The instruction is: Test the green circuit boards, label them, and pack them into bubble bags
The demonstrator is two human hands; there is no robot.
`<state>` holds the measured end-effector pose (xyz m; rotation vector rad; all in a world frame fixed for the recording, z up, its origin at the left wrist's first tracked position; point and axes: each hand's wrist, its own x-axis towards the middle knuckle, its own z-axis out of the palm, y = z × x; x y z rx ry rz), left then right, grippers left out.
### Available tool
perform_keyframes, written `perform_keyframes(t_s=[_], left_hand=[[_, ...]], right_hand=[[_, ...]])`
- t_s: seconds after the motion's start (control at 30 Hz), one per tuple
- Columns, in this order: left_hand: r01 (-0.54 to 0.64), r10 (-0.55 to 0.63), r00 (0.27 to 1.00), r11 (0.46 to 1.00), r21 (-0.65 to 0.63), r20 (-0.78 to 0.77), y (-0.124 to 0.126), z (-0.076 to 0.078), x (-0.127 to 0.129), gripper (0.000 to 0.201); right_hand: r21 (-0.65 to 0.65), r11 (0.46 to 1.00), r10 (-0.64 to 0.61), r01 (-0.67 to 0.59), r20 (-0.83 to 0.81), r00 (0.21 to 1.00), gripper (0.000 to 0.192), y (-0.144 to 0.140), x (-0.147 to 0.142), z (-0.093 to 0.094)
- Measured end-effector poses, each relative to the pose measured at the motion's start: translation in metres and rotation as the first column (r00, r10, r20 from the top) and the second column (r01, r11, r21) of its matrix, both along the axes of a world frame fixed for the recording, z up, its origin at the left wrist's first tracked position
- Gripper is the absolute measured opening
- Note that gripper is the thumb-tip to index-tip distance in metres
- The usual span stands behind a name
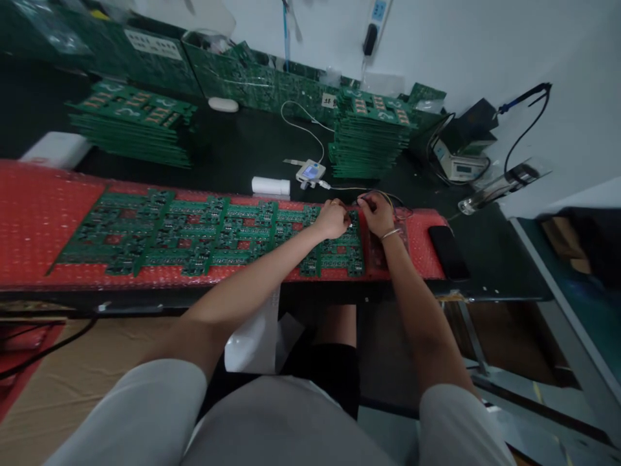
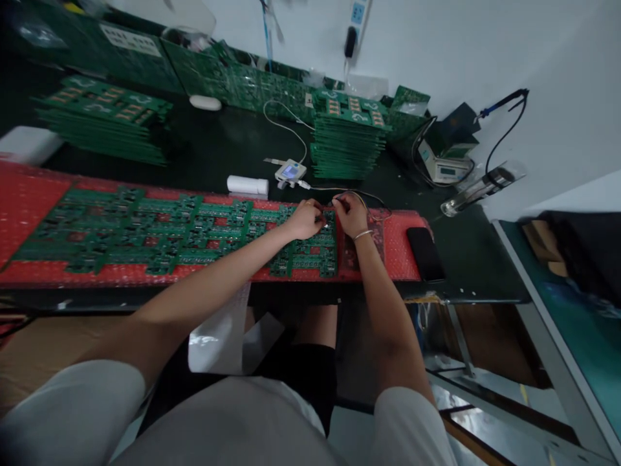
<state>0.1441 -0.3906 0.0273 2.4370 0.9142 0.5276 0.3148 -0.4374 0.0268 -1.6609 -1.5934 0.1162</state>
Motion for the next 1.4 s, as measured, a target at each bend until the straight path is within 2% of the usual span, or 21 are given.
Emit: perform_keyframes(t_s=[0.2, 0.3, 0.4, 0.5, 0.6, 0.7, 0.77, 0.83, 0.93, 1.07, 1.2, 1.3, 1.4], left_hand=[[-0.021, 0.023, 0.998, 0.999, 0.036, -0.066, -0.003, -0.002, 0.003, 0.016], [-0.024, 0.028, 0.995, 0.999, 0.045, -0.096, -0.006, 0.002, 0.002, 0.016], [-0.044, 0.055, 0.995, 0.991, 0.123, -0.086, -0.013, 0.007, -0.007, 0.02], [0.089, -0.058, 0.99, 0.965, 0.248, -0.13, -0.023, 0.009, -0.021, 0.027], [0.238, -0.165, 0.953, 0.926, 0.294, -0.254, -0.031, 0.008, -0.032, 0.03], [0.245, -0.158, 0.945, 0.923, 0.296, -0.287, -0.034, 0.006, -0.035, 0.034], [0.238, -0.157, 0.947, 0.93, 0.282, -0.28, -0.035, 0.007, -0.033, 0.035], [0.228, -0.156, 0.949, 0.94, 0.255, -0.273, -0.035, 0.008, -0.031, 0.035], [0.213, -0.155, 0.953, 0.955, 0.209, -0.261, -0.033, 0.009, -0.028, 0.035], [0.239, -0.212, 0.957, 0.962, 0.129, -0.198, -0.028, 0.004, -0.034, 0.041], [0.201, -0.208, 0.978, 0.964, 0.172, 0.023, -0.035, 0.005, -0.067, 0.047], [0.116, -0.161, 0.968, 0.968, 0.224, 0.193, -0.056, 0.013, -0.11, 0.036], [0.001, -0.071, 0.953, 0.973, 0.231, 0.294, -0.086, 0.019, -0.16, 0.028]], right_hand=[[-0.014, 1.0, 0.015, -0.015, -0.052, 0.999, 0.037, 0.001, 0.001, -0.002], [0.034, 0.999, 0.039, -0.036, -0.09, 0.995, 0.042, 0.003, 0.004, -0.007], [0.092, 0.994, 0.071, -0.061, -0.116, 0.991, 0.049, 0.005, 0.006, -0.012], [0.109, 0.992, 0.074, -0.058, -0.148, 0.986, 0.052, 0.01, 0.008, -0.015], [0.092, 0.995, 0.062, -0.044, -0.211, 0.976, 0.054, 0.008, 0.01, -0.006], [0.055, 0.994, 0.104, -0.094, -0.23, 0.968, 0.047, -0.014, 0.008, 0.015], [0.009, 0.985, 0.172, -0.173, -0.162, 0.972, 0.037, -0.038, 0.003, 0.027], [-0.058, 0.964, 0.254, -0.258, -0.058, 0.965, 0.031, -0.065, -0.005, 0.032], [-0.112, 0.945, 0.312, -0.306, 0.044, 0.949, 0.029, -0.094, -0.018, 0.021], [-0.086, 0.952, 0.302, -0.293, 0.115, 0.946, 0.029, -0.103, -0.023, 0.002], [-0.097, 0.946, 0.322, -0.31, 0.165, 0.932, 0.026, -0.1, -0.023, -0.001], [-0.106, 0.941, 0.336, -0.321, 0.188, 0.923, 0.024, -0.101, -0.023, 0.001], [-0.116, 0.936, 0.351, -0.333, 0.22, 0.91, 0.024, -0.102, -0.023, 0.003]])
